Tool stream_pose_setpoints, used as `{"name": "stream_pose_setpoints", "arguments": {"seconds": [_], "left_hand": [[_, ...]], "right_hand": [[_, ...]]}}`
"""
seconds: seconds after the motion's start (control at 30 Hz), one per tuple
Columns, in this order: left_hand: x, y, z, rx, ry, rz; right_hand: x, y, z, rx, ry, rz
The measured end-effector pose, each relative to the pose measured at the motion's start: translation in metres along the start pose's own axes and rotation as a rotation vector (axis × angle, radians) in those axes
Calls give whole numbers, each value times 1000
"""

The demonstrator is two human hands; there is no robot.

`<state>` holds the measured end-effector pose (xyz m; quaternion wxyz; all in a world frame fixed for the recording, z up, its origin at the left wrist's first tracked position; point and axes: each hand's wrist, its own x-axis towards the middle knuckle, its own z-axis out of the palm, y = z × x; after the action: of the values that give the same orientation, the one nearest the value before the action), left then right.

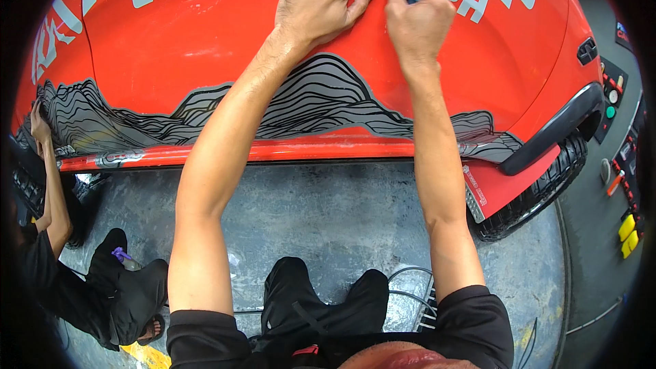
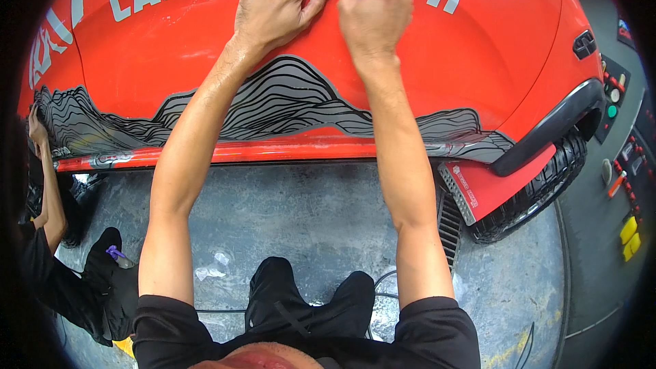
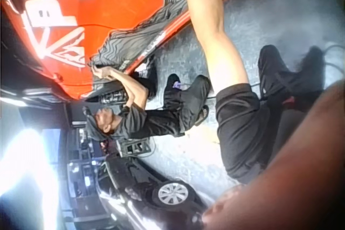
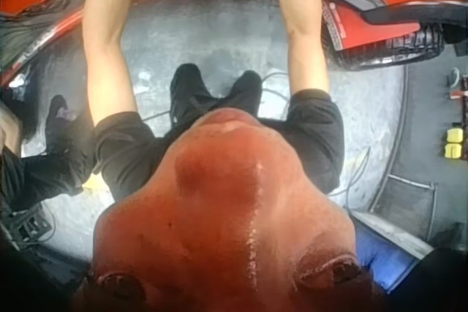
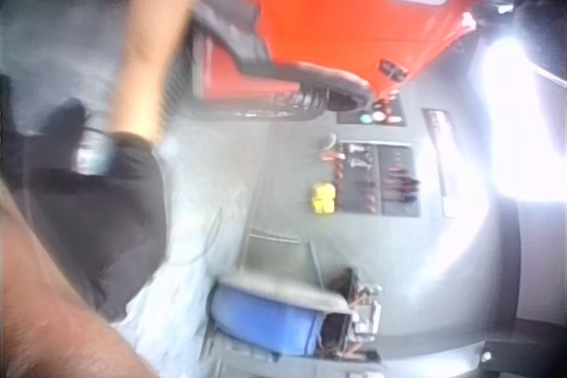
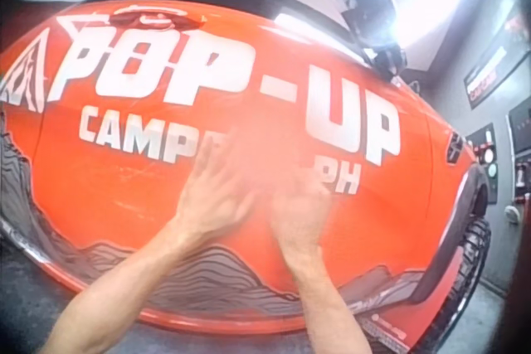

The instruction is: The person applies a large black and white graphic decal to the rear bumper of a red vehicle. They use a blue squeegee to smooth the decal and remove air bubbles, working along the curved edge and flat surfaces.

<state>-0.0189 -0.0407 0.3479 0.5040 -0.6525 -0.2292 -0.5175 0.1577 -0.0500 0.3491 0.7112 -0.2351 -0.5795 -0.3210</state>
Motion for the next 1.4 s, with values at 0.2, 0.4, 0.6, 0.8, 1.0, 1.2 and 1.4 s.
{"name": "stream_pose_setpoints", "arguments": {"seconds": [0.2, 0.4, 0.6, 0.8, 1.0, 1.2, 1.4], "left_hand": [[1, 1, -2, -11, 10, 0], [2, 2, -4, 15, -17, -10], [4, 2, -6, 4, -66, -35], [5, 9, -7, 11, -106, -80], [4, 10, -3, 154, -106, -69], [0, 5, -9, 170, -130, -61], [5, 13, -3, 165, -129, -70]], "right_hand": [[3, -2, -6, -41, 87, 70], [-4, -1, -5, 28, 79, 101], [-6, -10, -6, 84, 86, 205], [5, -4, -5, 95, 70, 228], [6, -11, 0, 131, 92, 227], [18, -11, -12, 123, 155, 166], [96, 51, -56, -139, 98, 168]]}}
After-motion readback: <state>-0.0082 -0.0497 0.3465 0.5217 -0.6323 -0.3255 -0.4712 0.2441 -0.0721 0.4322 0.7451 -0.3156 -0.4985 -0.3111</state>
